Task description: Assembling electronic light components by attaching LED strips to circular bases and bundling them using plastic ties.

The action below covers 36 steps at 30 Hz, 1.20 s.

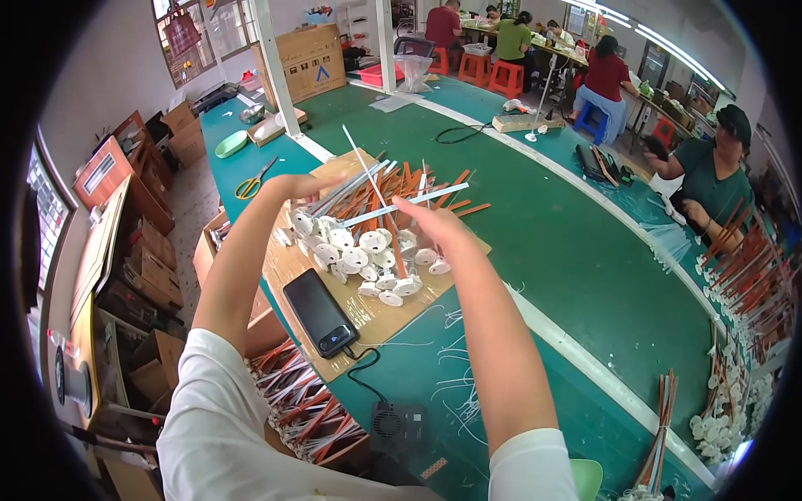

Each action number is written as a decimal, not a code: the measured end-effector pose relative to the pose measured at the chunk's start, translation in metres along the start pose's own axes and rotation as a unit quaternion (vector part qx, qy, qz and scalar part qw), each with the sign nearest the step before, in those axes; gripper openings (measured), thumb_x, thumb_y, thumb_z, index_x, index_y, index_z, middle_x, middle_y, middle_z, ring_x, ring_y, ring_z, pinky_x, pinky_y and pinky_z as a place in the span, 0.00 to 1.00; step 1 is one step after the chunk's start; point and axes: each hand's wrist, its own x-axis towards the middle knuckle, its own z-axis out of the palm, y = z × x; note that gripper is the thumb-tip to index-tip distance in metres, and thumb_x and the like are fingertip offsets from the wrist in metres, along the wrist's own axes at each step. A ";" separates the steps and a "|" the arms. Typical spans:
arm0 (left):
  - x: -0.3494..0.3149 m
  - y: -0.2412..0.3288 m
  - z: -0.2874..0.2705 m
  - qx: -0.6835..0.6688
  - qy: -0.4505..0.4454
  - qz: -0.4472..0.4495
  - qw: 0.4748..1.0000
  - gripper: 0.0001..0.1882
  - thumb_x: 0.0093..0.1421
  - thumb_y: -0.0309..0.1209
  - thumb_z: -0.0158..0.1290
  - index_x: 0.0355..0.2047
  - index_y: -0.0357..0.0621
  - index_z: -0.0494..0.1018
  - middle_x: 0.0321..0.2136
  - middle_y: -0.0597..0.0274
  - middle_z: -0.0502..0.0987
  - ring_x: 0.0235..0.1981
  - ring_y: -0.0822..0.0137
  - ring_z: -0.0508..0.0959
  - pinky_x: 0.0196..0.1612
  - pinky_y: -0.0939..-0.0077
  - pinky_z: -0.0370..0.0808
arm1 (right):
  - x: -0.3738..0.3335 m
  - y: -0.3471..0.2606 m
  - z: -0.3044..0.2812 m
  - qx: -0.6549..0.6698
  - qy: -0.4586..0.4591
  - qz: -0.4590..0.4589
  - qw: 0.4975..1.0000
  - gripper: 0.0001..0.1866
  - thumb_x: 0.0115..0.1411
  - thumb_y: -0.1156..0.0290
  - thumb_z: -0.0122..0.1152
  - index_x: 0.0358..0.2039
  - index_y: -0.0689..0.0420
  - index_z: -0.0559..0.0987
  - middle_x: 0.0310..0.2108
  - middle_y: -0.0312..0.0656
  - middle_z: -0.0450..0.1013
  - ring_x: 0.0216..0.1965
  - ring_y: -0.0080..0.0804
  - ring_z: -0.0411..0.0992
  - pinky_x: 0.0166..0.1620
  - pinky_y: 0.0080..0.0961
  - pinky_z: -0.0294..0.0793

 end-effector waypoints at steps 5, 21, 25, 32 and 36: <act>0.015 0.019 0.009 0.062 -0.080 0.000 0.995 0.66 0.36 0.80 0.53 0.69 0.51 0.55 0.66 0.44 0.58 0.66 0.50 0.61 0.64 0.55 0.59 | 0.013 -0.001 0.026 0.071 -0.061 -0.024 0.995 0.44 0.46 0.40 0.72 0.59 0.51 0.72 0.58 0.49 0.66 0.57 0.43 0.66 0.56 0.40 0.66; 0.019 0.016 0.020 -0.126 -0.092 -0.007 0.988 0.52 0.44 0.73 0.58 0.57 0.45 0.71 0.54 0.52 0.74 0.53 0.60 0.76 0.54 0.62 0.72 | 0.042 -0.010 0.059 0.147 -0.097 -0.080 0.981 0.33 0.45 0.53 0.78 0.49 0.55 0.78 0.47 0.41 0.77 0.46 0.33 0.75 0.53 0.35 0.71; 0.036 -0.006 0.011 -0.207 -0.178 0.013 0.962 0.44 0.51 0.67 0.56 0.57 0.45 0.71 0.55 0.55 0.75 0.52 0.64 0.76 0.54 0.69 0.74 | 0.015 -0.019 0.059 0.182 -0.135 -0.141 0.964 0.40 0.42 0.50 0.78 0.54 0.57 0.76 0.55 0.43 0.72 0.57 0.35 0.67 0.62 0.39 0.58; 0.038 -0.007 0.004 -0.250 -0.236 -0.019 0.939 0.40 0.48 0.62 0.64 0.55 0.50 0.73 0.51 0.63 0.77 0.51 0.65 0.75 0.54 0.64 0.73 | -0.006 -0.027 0.059 0.253 -0.151 -0.040 0.955 0.21 0.50 0.63 0.74 0.44 0.55 0.80 0.41 0.35 0.78 0.44 0.27 0.73 0.51 0.25 0.68; 0.049 0.017 0.009 -0.208 -0.281 0.009 0.937 0.41 0.48 0.61 0.64 0.56 0.50 0.72 0.55 0.60 0.74 0.55 0.61 0.73 0.59 0.59 0.67 | 0.000 -0.016 0.054 0.279 -0.095 -0.067 0.953 0.18 0.49 0.65 0.73 0.40 0.57 0.81 0.35 0.36 0.78 0.34 0.27 0.74 0.34 0.26 0.73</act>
